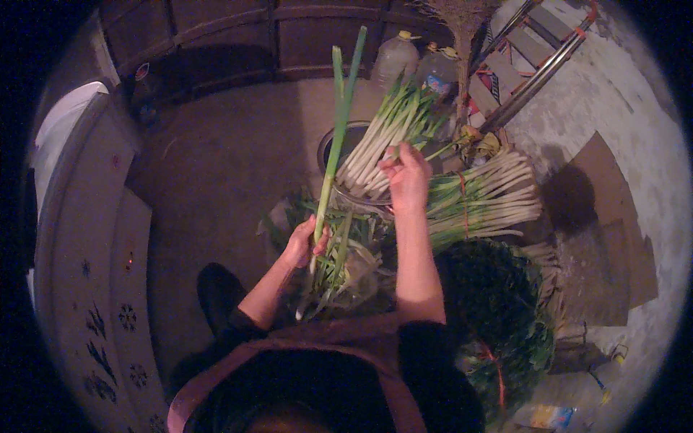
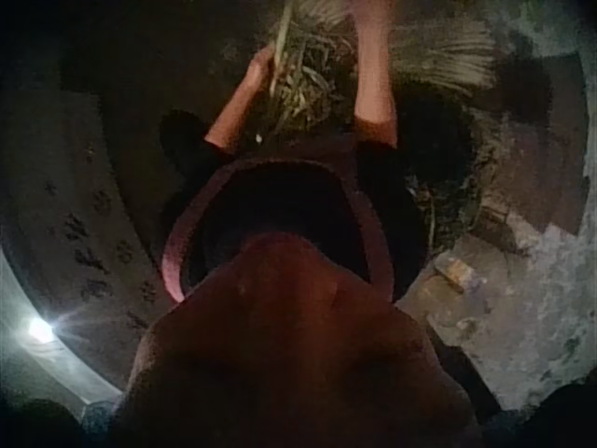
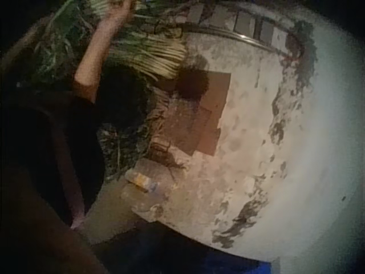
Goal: The person peels the outer layers of green onions by hand, discarding the removed layers into a plastic bag. The peeled onions are placed into a metal bowl. The person then gathers the discarded layers and moves toward a refrigerator.
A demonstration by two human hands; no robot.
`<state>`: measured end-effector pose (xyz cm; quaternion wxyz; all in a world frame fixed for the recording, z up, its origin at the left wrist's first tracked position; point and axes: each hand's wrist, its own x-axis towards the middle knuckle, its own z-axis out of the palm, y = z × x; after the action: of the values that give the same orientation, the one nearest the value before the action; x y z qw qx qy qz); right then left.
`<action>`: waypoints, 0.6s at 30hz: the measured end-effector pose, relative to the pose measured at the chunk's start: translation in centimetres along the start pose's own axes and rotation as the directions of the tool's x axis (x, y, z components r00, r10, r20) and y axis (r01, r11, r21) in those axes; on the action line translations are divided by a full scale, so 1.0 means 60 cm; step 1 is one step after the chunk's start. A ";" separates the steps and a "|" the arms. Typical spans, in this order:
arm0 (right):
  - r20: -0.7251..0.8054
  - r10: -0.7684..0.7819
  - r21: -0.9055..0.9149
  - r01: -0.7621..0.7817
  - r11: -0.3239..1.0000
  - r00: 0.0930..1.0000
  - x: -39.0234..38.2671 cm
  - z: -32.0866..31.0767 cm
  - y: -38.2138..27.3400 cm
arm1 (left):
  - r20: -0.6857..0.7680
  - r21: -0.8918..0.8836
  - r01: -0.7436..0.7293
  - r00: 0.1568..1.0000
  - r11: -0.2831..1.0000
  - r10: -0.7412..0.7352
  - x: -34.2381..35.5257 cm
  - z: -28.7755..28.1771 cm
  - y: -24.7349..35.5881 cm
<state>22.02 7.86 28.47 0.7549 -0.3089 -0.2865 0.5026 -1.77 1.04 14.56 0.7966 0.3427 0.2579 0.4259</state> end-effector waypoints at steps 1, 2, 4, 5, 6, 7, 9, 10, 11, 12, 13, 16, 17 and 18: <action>0.049 0.052 -0.061 -0.049 0.997 0.997 0.007 -0.013 -0.005 | -0.039 0.017 0.048 0.998 0.999 -0.047 -0.004 -0.003 0.001; 0.038 0.062 -0.131 -0.057 0.990 0.997 0.012 -0.023 -0.006 | -0.003 0.052 0.010 1.000 0.999 -0.010 -0.006 -0.005 0.001; 0.143 0.219 -0.766 -0.033 0.641 0.965 0.008 -0.036 -0.001 | 0.066 0.087 -0.014 0.998 0.996 0.008 -0.006 -0.006 0.003; 0.079 0.312 -0.957 -0.016 0.291 0.947 0.000 -0.037 0.004 | 0.056 0.107 0.007 0.998 0.994 -0.013 -0.006 -0.005 0.002; 0.143 0.362 -0.938 0.010 0.345 0.921 -0.010 -0.034 0.010 | 0.090 0.121 0.014 0.996 0.993 -0.025 -0.002 -0.004 0.003; 0.297 0.340 -0.790 0.029 0.613 0.892 -0.022 -0.028 0.014 | 0.145 0.126 0.010 0.989 0.992 -0.028 0.002 -0.001 0.004; 0.381 0.288 -0.594 -0.007 0.804 0.879 -0.044 -0.008 0.020 | 0.189 0.097 0.080 0.977 0.992 -0.097 0.006 0.006 0.004; 0.393 0.265 -0.566 0.005 0.824 0.880 -0.052 0.004 0.020 | 0.220 0.082 0.113 0.967 0.990 -0.128 0.006 0.009 0.003; 0.463 0.209 -0.494 0.055 0.867 0.861 -0.058 0.016 0.019 | 0.195 0.036 0.118 0.973 0.992 -0.122 0.005 0.013 0.002; 0.388 0.215 -0.547 0.037 0.836 0.896 -0.063 0.027 0.019 | 0.170 -0.012 0.118 0.979 0.993 -0.115 0.003 0.018 -0.001; 0.370 0.191 -0.556 0.052 0.829 0.909 -0.067 0.035 0.019 | 0.164 -0.066 0.120 0.981 0.991 -0.108 0.000 0.022 -0.004; 0.265 0.173 -0.537 -0.003 0.843 0.949 -0.075 0.043 0.024 | 0.119 0.139 -0.166 0.981 0.976 0.150 -0.003 0.034 -0.010; 0.198 0.205 -0.537 -0.069 0.841 0.958 -0.078 0.040 0.028 | 0.104 0.084 -0.139 0.986 0.987 0.130 -0.002 0.036 -0.010; 0.209 0.171 -0.508 -0.042 0.861 0.963 -0.081 0.034 0.031 | 0.089 0.094 -0.131 0.988 0.987 0.123 -0.002 0.038 -0.010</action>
<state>17.80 4.27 27.80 0.5788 -0.4436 -0.4806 0.4871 0.06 -0.07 15.59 0.7597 0.4152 0.2231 0.4479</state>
